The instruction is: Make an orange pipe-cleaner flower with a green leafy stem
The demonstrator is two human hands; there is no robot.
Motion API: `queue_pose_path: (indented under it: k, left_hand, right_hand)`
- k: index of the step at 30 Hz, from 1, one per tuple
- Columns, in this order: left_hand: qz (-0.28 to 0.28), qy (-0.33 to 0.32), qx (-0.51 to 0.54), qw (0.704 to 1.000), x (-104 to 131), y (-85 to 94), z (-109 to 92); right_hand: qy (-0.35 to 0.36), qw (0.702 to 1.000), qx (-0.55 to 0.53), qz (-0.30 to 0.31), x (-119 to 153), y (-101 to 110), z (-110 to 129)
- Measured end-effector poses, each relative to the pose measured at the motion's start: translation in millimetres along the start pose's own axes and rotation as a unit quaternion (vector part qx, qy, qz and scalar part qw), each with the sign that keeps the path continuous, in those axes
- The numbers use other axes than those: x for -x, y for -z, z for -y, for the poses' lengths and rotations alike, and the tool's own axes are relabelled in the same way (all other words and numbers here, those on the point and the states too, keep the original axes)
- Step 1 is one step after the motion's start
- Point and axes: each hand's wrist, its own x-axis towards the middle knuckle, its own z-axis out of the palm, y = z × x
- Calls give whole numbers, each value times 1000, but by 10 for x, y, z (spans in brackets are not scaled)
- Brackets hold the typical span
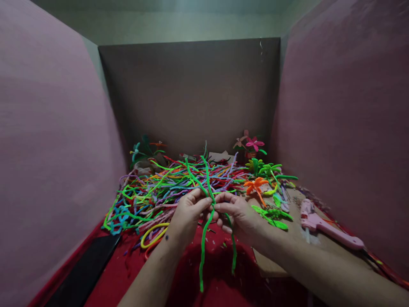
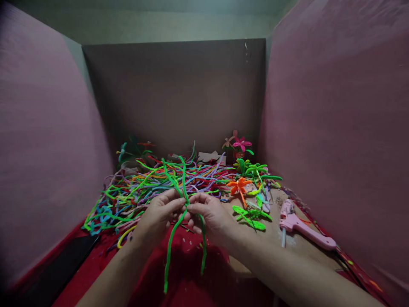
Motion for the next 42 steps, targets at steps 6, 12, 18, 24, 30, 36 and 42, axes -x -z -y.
queue_pose_path:
  k: [6, 12, 18, 24, 30, 36, 42]
  left_hand:
    - [-7, 18, 55, 998, 9, -23, -9]
    - [62, 54, 67, 994, -38, 30, 35]
    - [23, 71, 18, 997, -23, 14, -15]
    - [-5, 64, 17, 998, -2, 23, 24]
    - [-14, 33, 18, 999, -35, 62, 46]
    - [-24, 5, -21, 999, -15, 23, -21]
    - [-41, -115, -174, 977, 44, -68, -11]
  right_hand:
    - [-10, 1000, -8, 21, 16, 2, 16]
    - [28, 997, -11, 68, 8, 21, -22]
    - [85, 993, 82, 17, -27, 30, -33]
    - [137, 972, 191, -9, -38, 27, -38]
    - [93, 990, 106, -22, -32, 32, 19]
    - [44, 998, -39, -39, -143, 119, 25]
    - [37, 998, -49, -21, -104, 81, 48]
